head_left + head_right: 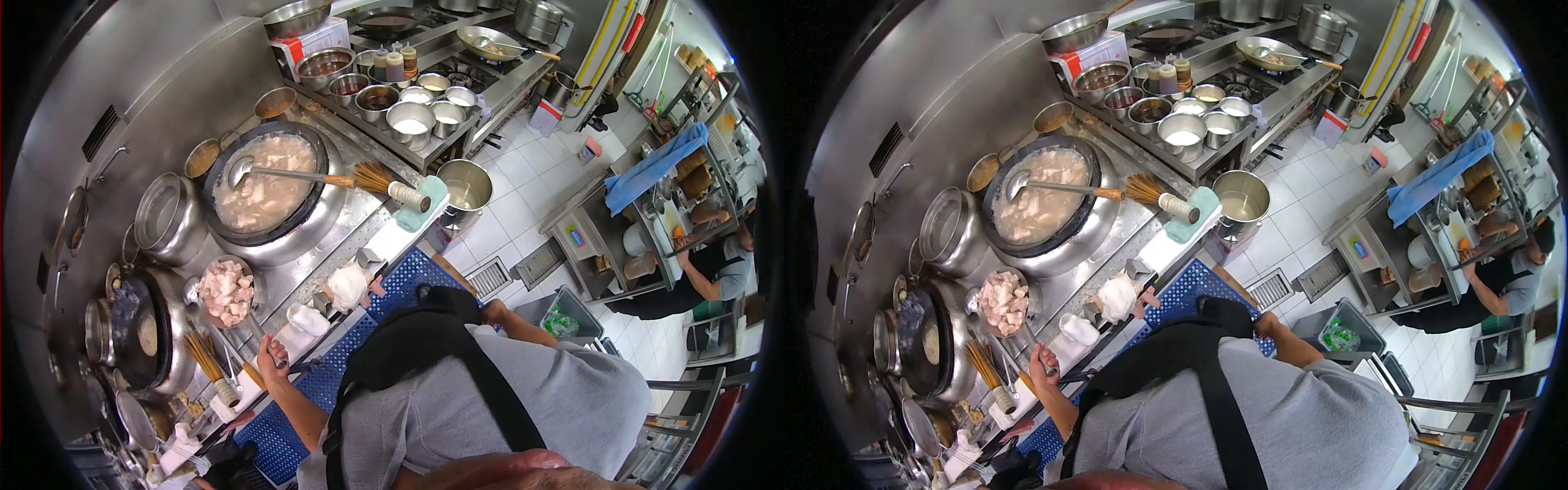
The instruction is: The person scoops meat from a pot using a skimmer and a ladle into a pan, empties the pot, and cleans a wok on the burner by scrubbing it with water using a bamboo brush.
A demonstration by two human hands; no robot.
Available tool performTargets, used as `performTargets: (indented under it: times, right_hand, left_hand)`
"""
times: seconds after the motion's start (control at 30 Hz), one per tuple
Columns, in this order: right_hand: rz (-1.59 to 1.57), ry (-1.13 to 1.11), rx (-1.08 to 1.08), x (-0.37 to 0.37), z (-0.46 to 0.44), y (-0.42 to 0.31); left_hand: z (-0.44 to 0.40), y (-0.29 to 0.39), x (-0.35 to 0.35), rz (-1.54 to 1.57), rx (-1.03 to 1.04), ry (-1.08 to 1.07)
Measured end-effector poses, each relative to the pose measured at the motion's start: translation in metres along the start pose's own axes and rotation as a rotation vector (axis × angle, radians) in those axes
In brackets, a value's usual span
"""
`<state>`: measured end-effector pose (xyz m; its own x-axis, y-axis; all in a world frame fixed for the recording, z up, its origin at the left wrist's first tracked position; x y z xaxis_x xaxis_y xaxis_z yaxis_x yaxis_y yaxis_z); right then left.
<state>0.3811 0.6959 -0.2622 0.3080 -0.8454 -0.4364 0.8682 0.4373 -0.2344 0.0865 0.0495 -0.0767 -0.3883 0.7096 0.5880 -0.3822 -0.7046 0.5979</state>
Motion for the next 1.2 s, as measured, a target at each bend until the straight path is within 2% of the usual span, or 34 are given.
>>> performTargets:
  times: [0.07, 0.17, 0.27, 0.43, 0.63, 0.7, 0.77, 0.93, 1.03, 1.07, 1.13, 1.17, 1.2]
  right_hand:
    - [0.062, 0.008, 0.019, 0.011, -0.033, 0.020]
    - [-0.127, 0.046, 0.124, 0.005, -0.011, 0.018]
    - [-0.135, 0.042, 0.099, -0.003, 0.010, 0.009]
    - [0.029, 0.088, -0.191, 0.000, 0.001, 0.013]
    - [0.286, 0.113, -0.345, -0.001, 0.015, 0.003]
    - [0.268, 0.108, -0.322, -0.001, 0.016, 0.004]
    - [0.165, 0.031, -0.170, -0.006, 0.033, -0.004]
    - [0.395, -0.016, -0.276, -0.003, 0.018, -0.004]
    - [0.318, 0.020, -0.285, -0.001, 0.004, 0.006]
    - [0.348, 0.029, -0.277, 0.001, -0.002, 0.011]
    - [0.499, 0.034, -0.258, 0.003, -0.015, 0.022]
    - [0.618, 0.032, -0.242, 0.001, -0.019, 0.029]
    - [0.486, 0.091, -0.258, -0.006, -0.020, 0.036]
  left_hand:
    - [0.001, 0.000, 0.001, 0.007, -0.002, 0.001]
    - [-0.001, 0.000, -0.001, 0.012, -0.008, 0.004]
    - [-0.001, -0.001, -0.001, 0.020, -0.010, 0.007]
    - [-0.003, -0.001, -0.002, 0.046, -0.019, -0.011]
    - [0.001, 0.000, 0.000, 0.005, 0.024, -0.007]
    - [0.001, -0.001, 0.001, 0.020, 0.016, -0.007]
    - [0.000, -0.001, -0.001, 0.033, 0.006, -0.009]
    - [-0.004, -0.002, -0.005, 0.057, -0.013, -0.048]
    - [0.002, -0.001, 0.000, 0.125, -0.011, -0.036]
    - [0.014, -0.001, 0.000, 0.115, 0.018, 0.031]
    - [0.069, 0.005, 0.043, 0.094, 0.075, 0.149]
    - [0.068, 0.000, 0.030, 0.138, 0.052, 0.068]
    - [0.069, -0.009, -0.002, 0.183, 0.026, -0.014]
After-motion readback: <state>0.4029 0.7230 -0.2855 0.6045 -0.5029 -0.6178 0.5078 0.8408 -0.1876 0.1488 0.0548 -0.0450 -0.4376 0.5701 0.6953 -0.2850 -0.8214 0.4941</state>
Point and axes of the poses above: each hand's wrist, its own z-axis away from the middle knuckle, its own x-axis out of the palm, y = z × x, the point moved 5 cm from there along -z, towards the middle knuckle, and after that the axes turned 8 degrees about x, right-handed, at the moved point
